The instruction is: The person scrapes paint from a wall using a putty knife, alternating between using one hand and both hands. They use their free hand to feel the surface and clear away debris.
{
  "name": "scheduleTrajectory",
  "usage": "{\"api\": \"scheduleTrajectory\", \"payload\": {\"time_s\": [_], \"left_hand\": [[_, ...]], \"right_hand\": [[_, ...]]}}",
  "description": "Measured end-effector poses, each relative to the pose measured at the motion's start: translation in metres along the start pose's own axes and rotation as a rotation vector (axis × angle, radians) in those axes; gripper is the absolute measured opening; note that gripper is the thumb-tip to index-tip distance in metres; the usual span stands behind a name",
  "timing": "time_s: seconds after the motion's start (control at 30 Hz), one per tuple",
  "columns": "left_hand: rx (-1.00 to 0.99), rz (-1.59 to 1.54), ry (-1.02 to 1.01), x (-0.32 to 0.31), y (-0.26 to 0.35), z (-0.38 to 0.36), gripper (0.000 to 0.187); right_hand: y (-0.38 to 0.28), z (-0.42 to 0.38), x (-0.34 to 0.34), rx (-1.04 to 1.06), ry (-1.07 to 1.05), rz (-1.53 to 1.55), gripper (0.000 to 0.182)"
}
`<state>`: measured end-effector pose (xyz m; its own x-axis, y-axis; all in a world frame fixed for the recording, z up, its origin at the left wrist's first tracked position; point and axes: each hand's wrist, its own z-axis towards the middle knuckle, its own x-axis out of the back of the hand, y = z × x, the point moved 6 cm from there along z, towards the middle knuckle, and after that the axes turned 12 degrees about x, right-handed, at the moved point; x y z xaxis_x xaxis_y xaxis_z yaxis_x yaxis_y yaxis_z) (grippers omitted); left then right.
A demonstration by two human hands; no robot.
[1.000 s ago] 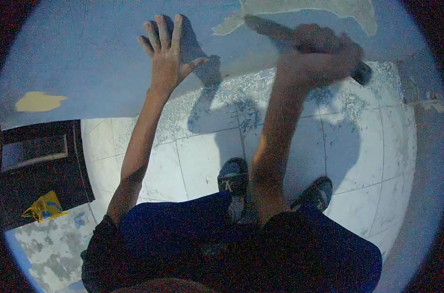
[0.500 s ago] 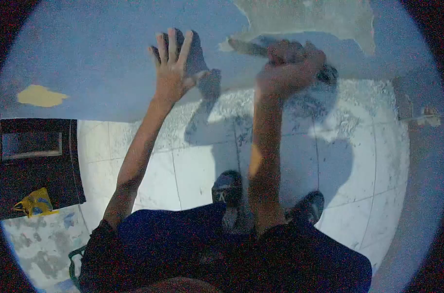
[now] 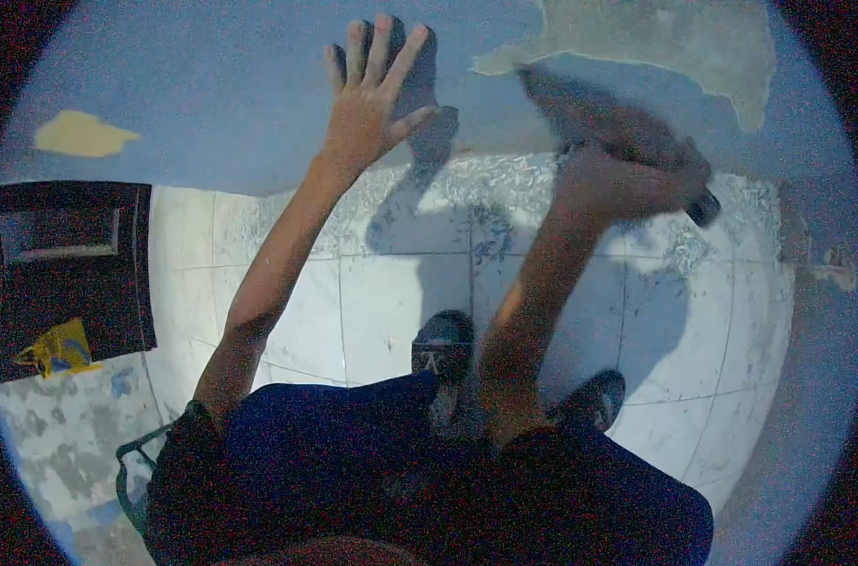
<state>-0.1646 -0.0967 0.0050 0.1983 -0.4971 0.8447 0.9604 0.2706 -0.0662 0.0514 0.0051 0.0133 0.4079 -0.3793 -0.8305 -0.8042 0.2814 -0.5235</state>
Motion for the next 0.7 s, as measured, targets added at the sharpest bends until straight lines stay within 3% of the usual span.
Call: {"api": "scheduleTrajectory", "payload": {"time_s": [0.1,0.2,0.23,0.33,0.37,0.43,0.5,0.7], "left_hand": [[0.013,-0.021,0.053,0.001,0.001,-0.001,0.094],[0.009,0.015,0.061,-0.005,0.001,0.004,0.092],[0.006,0.042,0.054,-0.011,0.001,0.002,0.091],[0.003,0.089,0.039,-0.011,-0.001,0.000,0.090],[-0.004,0.094,0.040,-0.009,0.000,0.002,0.090],[0.008,0.060,0.041,-0.009,0.000,0.004,0.091],[0.016,0.037,0.028,-0.008,0.004,0.004,0.091],[0.031,0.111,-0.063,-0.004,0.001,0.002,0.090]], "right_hand": [[0.027,0.024,0.002,0.236,-0.042,-0.052,0.031],[0.018,0.019,-0.016,0.093,-0.350,0.066,0.034],[0.009,0.024,-0.013,0.156,-0.250,0.023,0.034],[-0.020,0.045,-0.003,0.240,-0.334,0.050,0.034],[-0.015,0.036,-0.002,0.414,-0.143,-0.106,0.033],[0.054,0.033,0.008,0.232,-0.140,-0.081,0.034],[0.065,0.010,0.004,0.124,-0.226,0.033,0.035],[0.017,0.039,0.014,0.120,-0.230,0.088,0.034]]}}
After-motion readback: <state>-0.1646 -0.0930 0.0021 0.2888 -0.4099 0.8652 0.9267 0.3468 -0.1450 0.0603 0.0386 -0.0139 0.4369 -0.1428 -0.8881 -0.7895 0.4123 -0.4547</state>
